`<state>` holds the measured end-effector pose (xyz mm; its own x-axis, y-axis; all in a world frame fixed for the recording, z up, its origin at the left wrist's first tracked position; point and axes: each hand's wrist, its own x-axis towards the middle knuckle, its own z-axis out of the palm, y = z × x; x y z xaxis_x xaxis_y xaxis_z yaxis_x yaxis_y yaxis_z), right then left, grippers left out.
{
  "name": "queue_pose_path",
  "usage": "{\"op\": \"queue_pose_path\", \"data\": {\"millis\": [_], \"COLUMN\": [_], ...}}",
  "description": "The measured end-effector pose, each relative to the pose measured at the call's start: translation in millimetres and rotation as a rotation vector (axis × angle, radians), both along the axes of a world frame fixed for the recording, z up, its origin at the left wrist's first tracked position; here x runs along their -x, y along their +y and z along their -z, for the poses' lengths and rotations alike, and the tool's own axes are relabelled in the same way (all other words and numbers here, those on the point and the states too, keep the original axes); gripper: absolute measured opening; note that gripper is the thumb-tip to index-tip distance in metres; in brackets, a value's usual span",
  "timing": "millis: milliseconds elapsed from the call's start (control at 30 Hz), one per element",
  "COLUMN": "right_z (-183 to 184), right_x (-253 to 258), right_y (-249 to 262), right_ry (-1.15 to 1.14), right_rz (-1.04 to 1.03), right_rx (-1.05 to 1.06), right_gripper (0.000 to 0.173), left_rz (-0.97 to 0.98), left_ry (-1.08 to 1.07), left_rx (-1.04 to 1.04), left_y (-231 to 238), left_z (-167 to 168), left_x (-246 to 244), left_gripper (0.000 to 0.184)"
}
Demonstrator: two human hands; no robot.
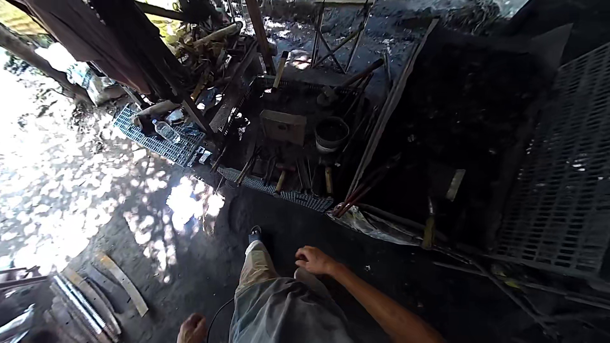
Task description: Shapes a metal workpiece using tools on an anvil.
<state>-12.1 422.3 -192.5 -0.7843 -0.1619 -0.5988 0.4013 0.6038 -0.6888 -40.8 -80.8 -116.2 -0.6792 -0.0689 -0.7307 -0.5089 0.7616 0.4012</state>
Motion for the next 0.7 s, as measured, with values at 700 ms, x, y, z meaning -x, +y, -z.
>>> {"op": "queue_pose_path", "data": {"millis": [700], "right_z": [77.6], "right_x": [230.8], "right_y": [-74.6], "right_ry": [-0.282], "right_rz": [0.456], "right_rx": [-0.155], "right_gripper": [0.042], "left_rz": [0.842], "left_ry": [-0.057], "left_rx": [-0.018], "left_y": [289.1], "left_z": [189.7], "left_x": [548.1], "left_gripper": [0.038]}}
